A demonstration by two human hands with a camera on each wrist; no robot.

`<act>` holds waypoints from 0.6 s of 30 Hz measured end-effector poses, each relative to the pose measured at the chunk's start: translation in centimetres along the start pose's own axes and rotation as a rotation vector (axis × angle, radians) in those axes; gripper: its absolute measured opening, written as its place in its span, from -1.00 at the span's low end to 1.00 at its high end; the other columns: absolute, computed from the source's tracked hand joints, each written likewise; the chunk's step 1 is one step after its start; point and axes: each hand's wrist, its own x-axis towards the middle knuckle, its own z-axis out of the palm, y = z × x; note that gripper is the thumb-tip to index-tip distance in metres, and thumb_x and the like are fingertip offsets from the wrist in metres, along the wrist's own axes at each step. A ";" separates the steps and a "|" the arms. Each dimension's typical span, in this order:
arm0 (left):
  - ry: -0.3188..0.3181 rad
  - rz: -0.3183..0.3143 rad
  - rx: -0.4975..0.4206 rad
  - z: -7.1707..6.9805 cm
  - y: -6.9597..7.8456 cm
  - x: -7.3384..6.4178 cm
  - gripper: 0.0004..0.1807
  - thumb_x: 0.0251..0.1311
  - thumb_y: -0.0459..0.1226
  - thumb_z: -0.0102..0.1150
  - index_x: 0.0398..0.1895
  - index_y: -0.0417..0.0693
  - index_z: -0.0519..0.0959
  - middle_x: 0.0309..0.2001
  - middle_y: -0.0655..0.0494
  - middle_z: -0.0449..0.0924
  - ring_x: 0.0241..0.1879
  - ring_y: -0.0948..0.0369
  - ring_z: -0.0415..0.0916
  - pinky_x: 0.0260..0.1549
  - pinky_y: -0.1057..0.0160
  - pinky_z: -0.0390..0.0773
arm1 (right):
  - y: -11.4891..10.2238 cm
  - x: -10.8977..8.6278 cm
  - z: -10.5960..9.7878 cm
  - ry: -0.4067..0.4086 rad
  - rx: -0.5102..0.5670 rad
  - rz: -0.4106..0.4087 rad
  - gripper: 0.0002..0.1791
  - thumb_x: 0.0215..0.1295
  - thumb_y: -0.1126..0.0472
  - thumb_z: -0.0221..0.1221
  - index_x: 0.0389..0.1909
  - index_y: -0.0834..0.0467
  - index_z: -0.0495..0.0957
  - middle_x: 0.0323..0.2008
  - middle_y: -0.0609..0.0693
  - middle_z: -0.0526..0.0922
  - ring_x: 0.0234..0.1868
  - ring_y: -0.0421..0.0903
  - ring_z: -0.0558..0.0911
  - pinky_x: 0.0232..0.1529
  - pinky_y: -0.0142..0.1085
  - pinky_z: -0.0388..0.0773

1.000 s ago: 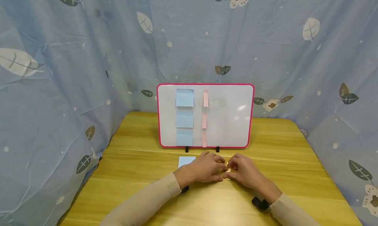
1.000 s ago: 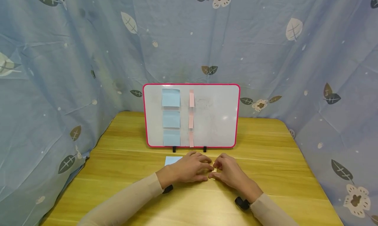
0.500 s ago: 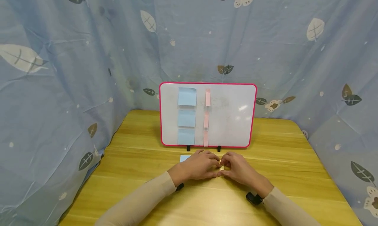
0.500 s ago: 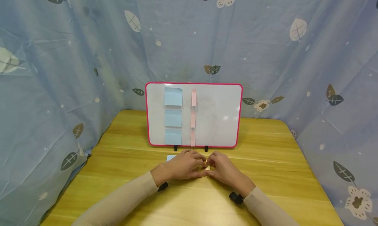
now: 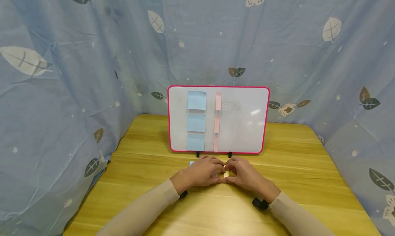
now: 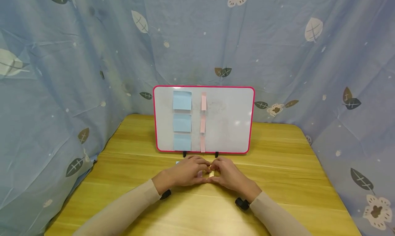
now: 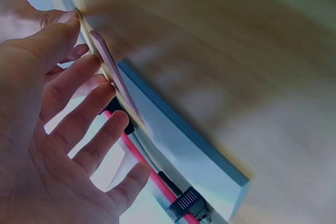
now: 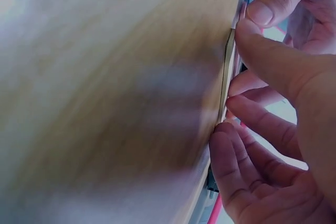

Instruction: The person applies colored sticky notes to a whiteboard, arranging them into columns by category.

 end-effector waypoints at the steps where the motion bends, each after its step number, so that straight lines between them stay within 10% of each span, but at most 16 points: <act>1: -0.003 -0.002 0.002 0.0 -0.1 -0.1 -0.59 0.72 0.17 0.29 0.42 0.31 0.78 0.58 0.28 0.68 0.63 0.14 0.57 0.65 -0.16 0.55 | 0.0 0.0 0.0 -0.004 0.000 -0.005 -0.60 0.35 -0.06 0.70 -0.02 0.10 0.84 0.02 0.01 0.83 -0.10 -0.07 0.74 -0.06 -0.29 0.73; 18: -0.015 -0.008 -0.016 0.0 -0.3 -0.4 -0.56 0.71 0.17 0.32 0.44 0.30 0.76 0.61 0.25 0.66 0.64 0.12 0.56 0.66 -0.18 0.53 | -0.5 -0.1 -0.3 -0.054 -0.024 -0.027 -0.64 0.44 0.00 0.65 0.08 0.12 0.88 0.21 0.04 0.84 0.18 0.06 0.82 0.23 0.02 0.81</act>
